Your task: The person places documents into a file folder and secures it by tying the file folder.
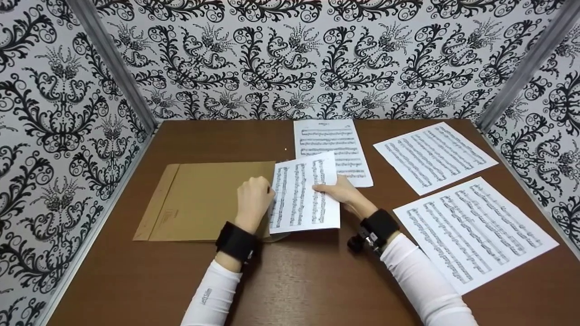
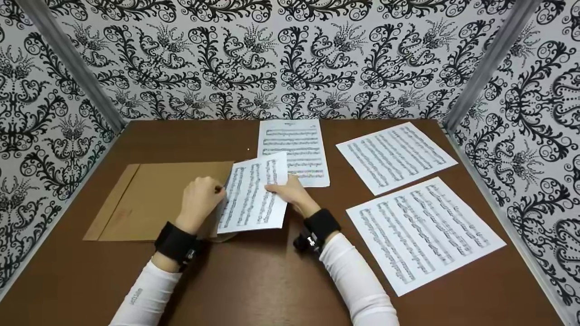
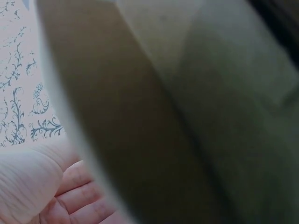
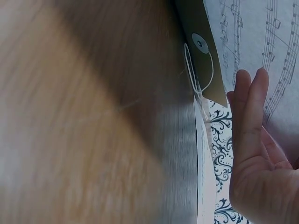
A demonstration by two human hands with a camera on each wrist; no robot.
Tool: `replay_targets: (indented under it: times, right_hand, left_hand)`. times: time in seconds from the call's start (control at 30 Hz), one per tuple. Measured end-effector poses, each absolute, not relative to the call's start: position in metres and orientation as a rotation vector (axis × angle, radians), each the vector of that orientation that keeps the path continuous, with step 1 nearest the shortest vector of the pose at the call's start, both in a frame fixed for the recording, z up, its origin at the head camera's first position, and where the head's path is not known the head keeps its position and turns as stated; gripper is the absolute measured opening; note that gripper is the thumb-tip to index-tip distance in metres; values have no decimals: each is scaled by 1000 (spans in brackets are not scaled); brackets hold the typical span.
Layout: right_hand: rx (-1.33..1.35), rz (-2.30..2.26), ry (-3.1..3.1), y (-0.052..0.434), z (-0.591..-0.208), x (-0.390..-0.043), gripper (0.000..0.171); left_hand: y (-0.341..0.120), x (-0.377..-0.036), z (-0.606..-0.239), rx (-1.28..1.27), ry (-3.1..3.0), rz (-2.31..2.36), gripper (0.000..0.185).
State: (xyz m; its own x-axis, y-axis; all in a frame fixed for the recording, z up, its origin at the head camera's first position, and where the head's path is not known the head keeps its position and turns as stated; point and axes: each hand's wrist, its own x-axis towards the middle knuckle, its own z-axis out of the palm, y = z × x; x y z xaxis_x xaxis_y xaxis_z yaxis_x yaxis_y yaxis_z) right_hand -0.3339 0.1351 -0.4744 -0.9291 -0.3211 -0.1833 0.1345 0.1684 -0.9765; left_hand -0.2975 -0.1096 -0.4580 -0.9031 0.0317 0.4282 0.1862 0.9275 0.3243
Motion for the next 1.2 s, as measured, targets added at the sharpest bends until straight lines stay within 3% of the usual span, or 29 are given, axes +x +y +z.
replay_targets:
  times: [0.67,1.2]
  right_hand:
    - [-132,-1826,2046,124,-468,-334,44]
    - [-228,-1945,1838,143,-464,-320,48]
  left_hand:
    - [-116,-297,-456,-141,-2713,-578,54]
    - [-119,-298,-453,-126,-2714,-594,54]
